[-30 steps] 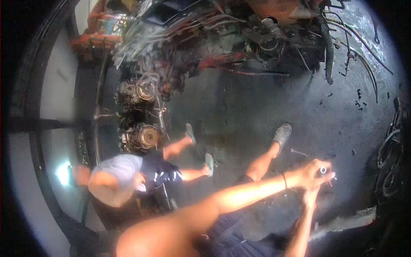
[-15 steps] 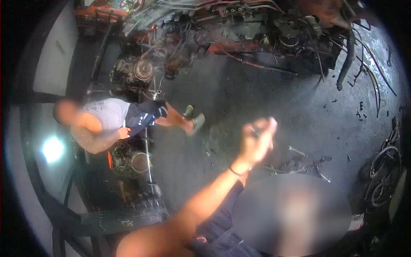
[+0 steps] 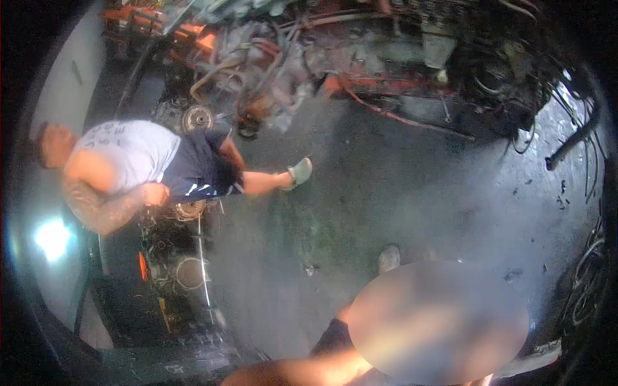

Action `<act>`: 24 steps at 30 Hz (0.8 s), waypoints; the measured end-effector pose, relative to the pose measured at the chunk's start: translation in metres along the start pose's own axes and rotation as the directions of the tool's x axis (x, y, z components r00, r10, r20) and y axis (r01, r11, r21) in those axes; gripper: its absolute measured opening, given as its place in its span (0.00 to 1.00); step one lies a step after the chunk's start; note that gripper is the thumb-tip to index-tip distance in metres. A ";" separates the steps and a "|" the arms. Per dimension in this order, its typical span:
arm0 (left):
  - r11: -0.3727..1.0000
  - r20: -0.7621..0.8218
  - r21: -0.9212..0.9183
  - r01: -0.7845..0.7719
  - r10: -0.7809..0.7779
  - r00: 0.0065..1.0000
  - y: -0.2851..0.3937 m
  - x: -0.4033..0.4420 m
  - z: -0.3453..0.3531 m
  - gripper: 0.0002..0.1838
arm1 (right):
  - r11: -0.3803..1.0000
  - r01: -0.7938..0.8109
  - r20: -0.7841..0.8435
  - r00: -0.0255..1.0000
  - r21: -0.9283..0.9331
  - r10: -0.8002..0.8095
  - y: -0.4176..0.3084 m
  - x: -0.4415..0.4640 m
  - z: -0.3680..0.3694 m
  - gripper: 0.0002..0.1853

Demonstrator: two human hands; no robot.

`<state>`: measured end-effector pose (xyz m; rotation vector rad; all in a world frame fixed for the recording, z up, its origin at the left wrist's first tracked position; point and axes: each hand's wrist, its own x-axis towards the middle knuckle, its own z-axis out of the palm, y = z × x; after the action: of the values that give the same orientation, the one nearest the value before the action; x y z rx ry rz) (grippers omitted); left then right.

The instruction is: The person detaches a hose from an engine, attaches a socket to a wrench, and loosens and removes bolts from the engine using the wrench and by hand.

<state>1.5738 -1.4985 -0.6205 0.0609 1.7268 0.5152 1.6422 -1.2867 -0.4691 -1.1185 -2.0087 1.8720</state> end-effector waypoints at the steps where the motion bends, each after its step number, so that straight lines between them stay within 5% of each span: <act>1: 0.999 0.002 -0.013 -0.032 0.032 0.999 -0.006 -0.010 -0.015 0.38 | 0.963 0.116 0.009 0.993 -0.244 -0.117 -0.014 -0.008 0.015 0.25; 4: 0.933 0.001 -0.143 -0.331 0.335 0.942 -0.011 -0.060 -0.085 0.26 | 0.959 -0.282 -0.042 0.959 -0.007 0.281 -0.103 -0.028 0.065 0.28; 5: 0.890 -0.151 -0.065 -0.451 0.438 0.886 -0.012 -0.082 -0.117 0.20 | 0.979 -0.179 0.040 0.982 -0.096 0.184 -0.093 -0.038 0.066 0.29; 8: 0.864 -0.410 -0.053 -0.501 0.439 0.800 0.053 -0.211 -0.292 0.20 | 0.991 -0.073 -0.015 0.997 -0.110 0.072 -0.145 -0.062 0.108 0.27; 10: 0.694 -0.592 0.488 -0.528 0.709 0.384 0.059 -0.255 -0.427 0.13 | 0.991 0.014 -0.084 0.996 -0.132 -0.025 -0.196 -0.061 0.148 0.24; 11: 0.687 -0.674 0.569 -0.451 0.704 0.223 0.075 -0.284 -0.483 0.10 | 0.974 0.133 -0.051 0.988 -0.182 -0.144 -0.213 -0.053 0.167 0.24; 13: 0.560 -0.598 0.802 -0.210 0.757 -0.263 0.091 -0.321 -0.591 0.11 | 0.958 0.248 0.137 0.964 -0.143 -0.229 -0.213 -0.024 0.187 0.24; 14: 0.543 -0.539 0.833 -0.103 0.757 -0.370 0.104 -0.344 -0.638 0.13 | 0.967 0.245 0.230 0.947 -0.066 -0.224 -0.200 -0.002 0.203 0.25; 17: 0.509 -0.414 0.859 0.049 0.748 -0.519 0.116 -0.343 -0.742 0.20 | 0.992 0.116 0.429 0.899 -0.049 -0.084 -0.185 0.059 0.263 0.28; 21: 0.497 -0.318 0.849 0.178 0.751 -0.579 0.119 -0.291 -0.786 0.16 | 0.854 0.491 0.575 0.653 0.173 -0.492 -0.183 0.137 0.362 0.30; 22: 0.476 -0.281 0.866 0.156 0.720 -0.634 0.117 -0.285 -0.787 0.15 | 0.868 0.473 0.618 0.640 0.151 -0.457 -0.168 0.154 0.377 0.30; 24: 0.470 -0.304 0.879 0.077 0.678 -0.669 0.116 -0.271 -0.791 0.16 | 0.947 0.273 0.500 0.804 0.172 -0.322 -0.135 0.171 0.400 0.27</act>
<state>0.8618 -1.7210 -0.2258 1.5539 3.7665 0.9582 1.2317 -1.4839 -0.4838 -0.2367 -2.1580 2.2244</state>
